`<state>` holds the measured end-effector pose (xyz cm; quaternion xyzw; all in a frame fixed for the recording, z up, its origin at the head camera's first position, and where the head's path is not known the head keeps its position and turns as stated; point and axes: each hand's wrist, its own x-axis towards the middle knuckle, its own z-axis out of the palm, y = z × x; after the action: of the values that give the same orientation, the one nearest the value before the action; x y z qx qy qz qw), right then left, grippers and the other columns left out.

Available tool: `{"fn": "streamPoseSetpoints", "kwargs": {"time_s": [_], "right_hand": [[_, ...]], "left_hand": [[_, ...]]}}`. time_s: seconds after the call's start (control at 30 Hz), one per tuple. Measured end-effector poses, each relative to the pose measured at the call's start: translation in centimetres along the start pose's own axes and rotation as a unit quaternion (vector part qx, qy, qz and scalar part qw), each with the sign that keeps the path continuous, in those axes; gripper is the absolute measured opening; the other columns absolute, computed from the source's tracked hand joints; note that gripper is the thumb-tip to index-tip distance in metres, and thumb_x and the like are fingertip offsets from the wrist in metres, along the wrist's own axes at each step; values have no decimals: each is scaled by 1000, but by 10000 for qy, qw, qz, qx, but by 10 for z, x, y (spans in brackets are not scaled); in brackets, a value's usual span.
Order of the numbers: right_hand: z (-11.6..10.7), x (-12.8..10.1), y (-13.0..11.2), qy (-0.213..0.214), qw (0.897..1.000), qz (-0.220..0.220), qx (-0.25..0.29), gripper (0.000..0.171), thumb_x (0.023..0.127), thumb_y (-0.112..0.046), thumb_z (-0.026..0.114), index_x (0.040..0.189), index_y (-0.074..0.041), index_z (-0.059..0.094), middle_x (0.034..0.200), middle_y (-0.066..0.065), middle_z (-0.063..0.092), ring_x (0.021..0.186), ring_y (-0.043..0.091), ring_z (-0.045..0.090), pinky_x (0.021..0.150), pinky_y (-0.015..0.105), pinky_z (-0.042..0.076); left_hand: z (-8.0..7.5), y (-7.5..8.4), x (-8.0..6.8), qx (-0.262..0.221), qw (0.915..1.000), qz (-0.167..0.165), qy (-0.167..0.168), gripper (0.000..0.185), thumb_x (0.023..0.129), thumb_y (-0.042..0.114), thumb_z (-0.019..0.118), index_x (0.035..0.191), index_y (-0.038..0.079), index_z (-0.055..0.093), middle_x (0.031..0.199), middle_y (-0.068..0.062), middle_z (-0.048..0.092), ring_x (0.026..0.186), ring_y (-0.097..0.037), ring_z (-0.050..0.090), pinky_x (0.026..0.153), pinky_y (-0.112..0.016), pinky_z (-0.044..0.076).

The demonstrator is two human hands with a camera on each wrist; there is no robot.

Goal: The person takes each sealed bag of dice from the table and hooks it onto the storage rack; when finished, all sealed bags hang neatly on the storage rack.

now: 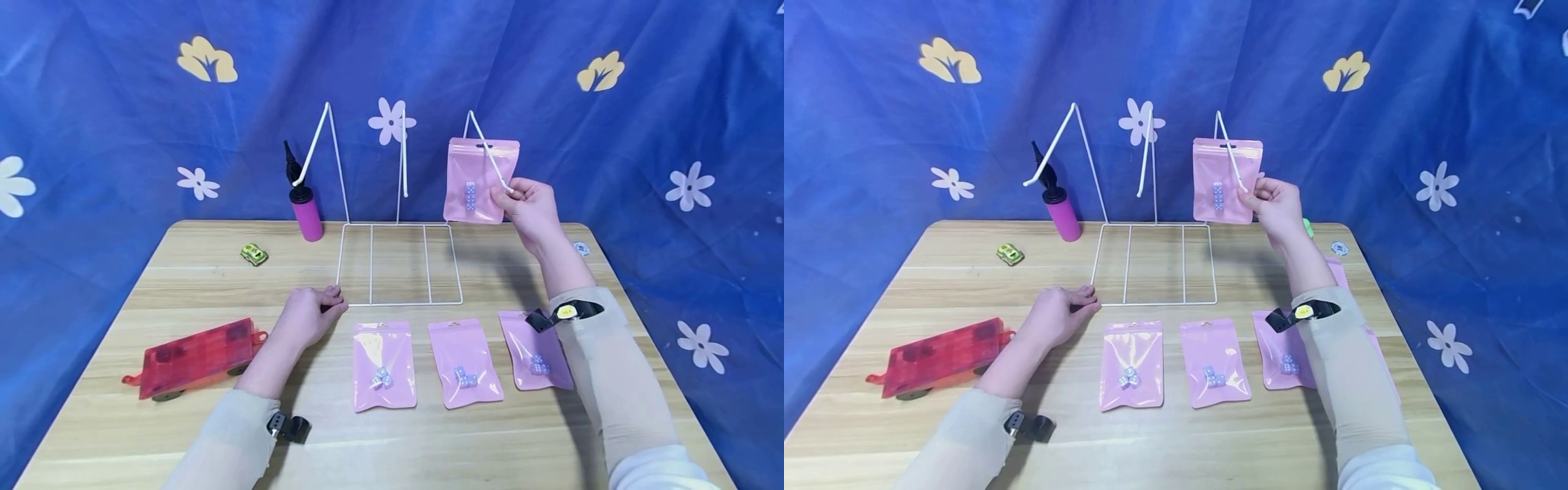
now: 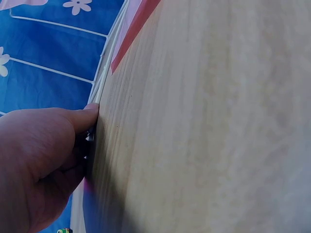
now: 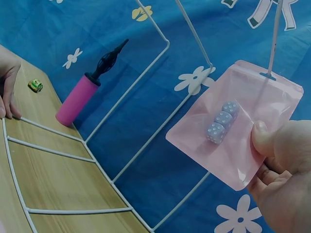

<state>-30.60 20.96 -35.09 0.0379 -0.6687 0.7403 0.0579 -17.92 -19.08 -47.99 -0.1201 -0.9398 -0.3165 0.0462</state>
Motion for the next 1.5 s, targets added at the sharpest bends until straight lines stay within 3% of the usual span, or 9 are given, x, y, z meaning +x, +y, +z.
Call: {"fn": "streamPoseSetpoints", "kwargs": {"time_s": [0.2,0.5,0.7,0.97,1.1,1.33,1.5], "right_hand": [[-5,-1,-3,-20,9999,-35,104,3,96,1,77,95,-2,76,85,4,78,81,11,73,73,21,60],[-9,-1,-2,-120,9987,-347,-362,10,94,5,77,103,3,76,87,3,79,83,11,74,80,22,62],[-14,-4,-4,-271,9974,-554,-361,16,93,12,75,108,8,76,92,10,79,86,17,78,87,33,62],[-30,-18,-4,-297,9900,-765,-1151,16,93,8,77,108,9,75,95,6,80,86,11,77,82,23,62],[-42,-29,-6,-353,9857,-698,-1496,19,95,1,78,111,9,74,100,7,80,91,12,78,86,24,61],[-65,-51,-11,-494,9660,-402,-2507,28,97,-15,80,118,3,74,112,8,79,98,9,75,87,19,59],[-85,-62,-8,-555,9616,-272,-2673,30,98,-13,80,120,5,72,112,6,78,97,6,74,84,19,59]], "left_hand": [[0,1,1,-69,10000,18,15,23,95,13,81,110,-4,80,127,-19,70,126,-35,65,114,-52,45],[-1,-1,1,47,9999,50,113,20,95,13,82,108,-3,81,126,-19,71,124,-36,67,112,-54,46],[-1,-3,0,81,9998,17,159,21,95,13,82,108,-3,81,125,-18,72,122,-37,68,110,-55,48],[0,-3,1,90,9998,33,158,20,95,14,82,107,-2,82,125,-18,72,123,-37,68,111,-55,47],[1,-2,1,32,9998,53,193,20,94,13,83,106,-3,82,124,-18,72,122,-36,68,112,-54,47],[3,0,1,-70,9997,80,226,19,93,12,83,105,-3,82,122,-19,73,121,-36,69,111,-54,47],[3,0,1,-52,9998,64,186,20,94,13,83,106,-3,82,123,-18,73,121,-36,68,111,-54,47]]}}
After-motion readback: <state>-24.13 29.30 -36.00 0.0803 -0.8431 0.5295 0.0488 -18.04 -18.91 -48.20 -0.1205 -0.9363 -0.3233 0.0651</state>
